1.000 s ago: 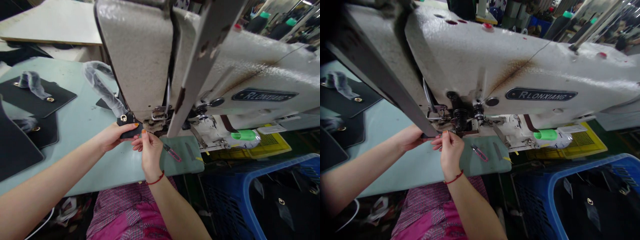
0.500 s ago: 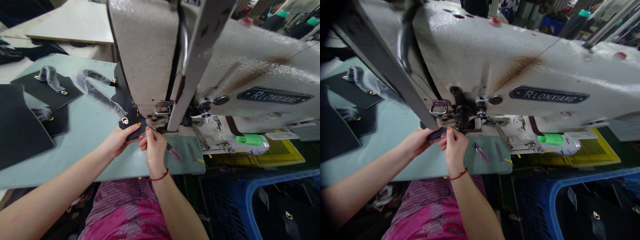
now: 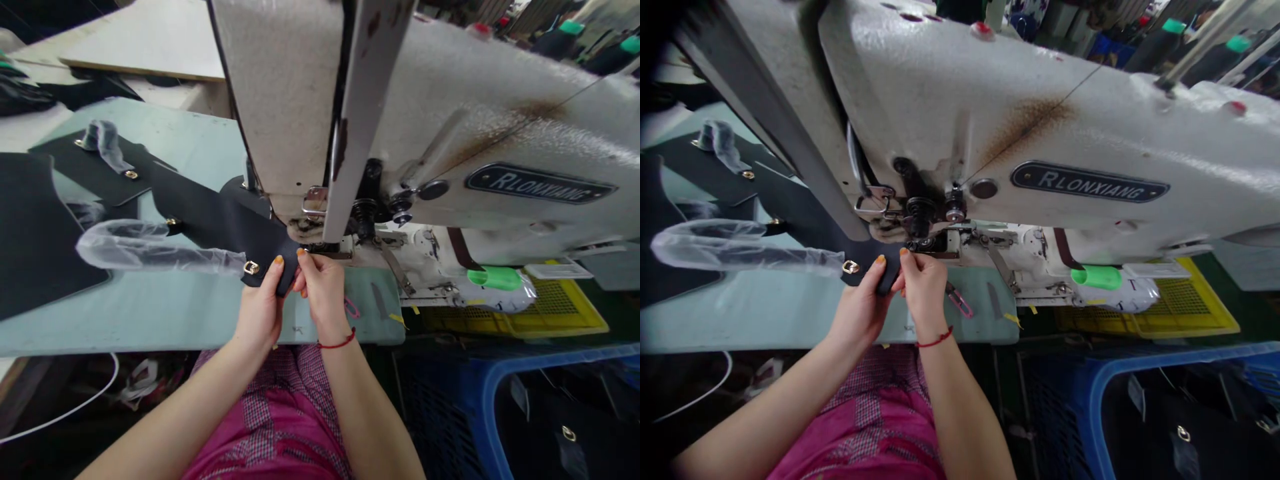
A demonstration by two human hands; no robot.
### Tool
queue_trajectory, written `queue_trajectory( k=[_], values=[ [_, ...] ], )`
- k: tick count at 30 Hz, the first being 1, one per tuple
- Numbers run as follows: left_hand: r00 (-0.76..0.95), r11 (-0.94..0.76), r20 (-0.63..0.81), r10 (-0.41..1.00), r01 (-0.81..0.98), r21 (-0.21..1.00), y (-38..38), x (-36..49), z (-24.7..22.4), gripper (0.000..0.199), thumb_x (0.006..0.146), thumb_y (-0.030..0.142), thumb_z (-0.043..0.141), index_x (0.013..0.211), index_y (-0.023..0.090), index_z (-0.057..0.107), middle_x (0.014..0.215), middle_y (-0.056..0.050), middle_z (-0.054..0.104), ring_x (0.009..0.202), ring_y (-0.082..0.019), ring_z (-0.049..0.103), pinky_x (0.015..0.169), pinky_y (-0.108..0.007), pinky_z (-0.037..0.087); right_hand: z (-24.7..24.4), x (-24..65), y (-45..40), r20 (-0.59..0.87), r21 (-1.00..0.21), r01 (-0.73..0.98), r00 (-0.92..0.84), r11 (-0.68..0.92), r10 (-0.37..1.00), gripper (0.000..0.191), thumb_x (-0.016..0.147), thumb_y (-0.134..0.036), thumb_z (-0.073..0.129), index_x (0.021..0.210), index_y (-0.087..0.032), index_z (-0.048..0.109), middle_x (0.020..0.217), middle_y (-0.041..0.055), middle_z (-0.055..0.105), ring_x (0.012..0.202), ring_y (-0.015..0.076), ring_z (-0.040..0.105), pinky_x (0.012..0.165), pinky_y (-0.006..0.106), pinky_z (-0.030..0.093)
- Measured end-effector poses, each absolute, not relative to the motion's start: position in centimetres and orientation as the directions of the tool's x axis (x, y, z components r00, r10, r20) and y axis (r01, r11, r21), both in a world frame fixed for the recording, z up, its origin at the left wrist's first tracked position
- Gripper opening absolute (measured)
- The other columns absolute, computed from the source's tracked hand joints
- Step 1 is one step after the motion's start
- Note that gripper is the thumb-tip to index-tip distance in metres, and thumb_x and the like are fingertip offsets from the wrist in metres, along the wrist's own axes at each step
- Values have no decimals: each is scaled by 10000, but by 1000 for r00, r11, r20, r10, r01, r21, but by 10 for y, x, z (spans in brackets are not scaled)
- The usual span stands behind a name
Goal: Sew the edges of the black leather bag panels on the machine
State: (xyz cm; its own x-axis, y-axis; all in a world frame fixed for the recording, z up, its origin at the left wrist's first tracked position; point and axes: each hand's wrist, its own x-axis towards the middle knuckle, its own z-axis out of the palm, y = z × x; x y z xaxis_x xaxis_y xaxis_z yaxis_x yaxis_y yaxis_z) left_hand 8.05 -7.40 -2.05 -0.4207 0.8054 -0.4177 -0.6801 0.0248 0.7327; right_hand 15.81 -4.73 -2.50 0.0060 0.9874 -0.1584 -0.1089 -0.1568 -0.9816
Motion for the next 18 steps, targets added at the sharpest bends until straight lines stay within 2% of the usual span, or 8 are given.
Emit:
queue_trajectory(
  k=[5,10,12,15,18],
  values=[
    [-521,-73,-436,734,-698,713,-87,117,-20,300,778,249,764,1069,203,709,1202,-58,708,1061,-181,668,934,-290,548,-20,178,-43,-120,-992,40,-61,-117,991,527,920,-472,574,486,-178,517,398,-34,511,342,71,403,403,175,321],
    [-497,-23,-438,749,-680,733,-92,136,-21,341,840,363,705,1135,196,679,1265,-77,675,1190,-214,620,1026,-324,498,-7,196,-47,-43,-971,237,-93,-20,995,517,954,-437,552,513,-168,529,427,-34,512,392,75,455,469,176,360],
    [-444,51,-460,769,-676,735,-92,136,-24,344,859,393,672,1151,213,667,1262,-64,677,1180,-207,628,1004,-308,512,-5,204,-56,-27,-962,275,-86,-2,996,433,968,-398,536,608,-165,602,467,-32,539,421,89,486,474,181,372],
    [-297,221,-517,803,-657,721,-103,129,-32,322,872,452,634,1102,231,685,1257,-60,683,1180,-214,630,977,-303,529,-15,224,-75,0,-932,362,-7,3,1000,275,974,-342,519,888,-157,702,627,2,643,529,129,582,534,210,448],
    [-59,450,-551,832,-508,734,-134,106,-30,307,839,484,658,1014,242,731,1181,-91,719,1126,-252,660,956,-354,545,-42,249,-95,107,-796,602,36,64,994,235,958,-302,534,1044,-154,695,954,93,706,846,208,661,768,306,524]
  ],
)
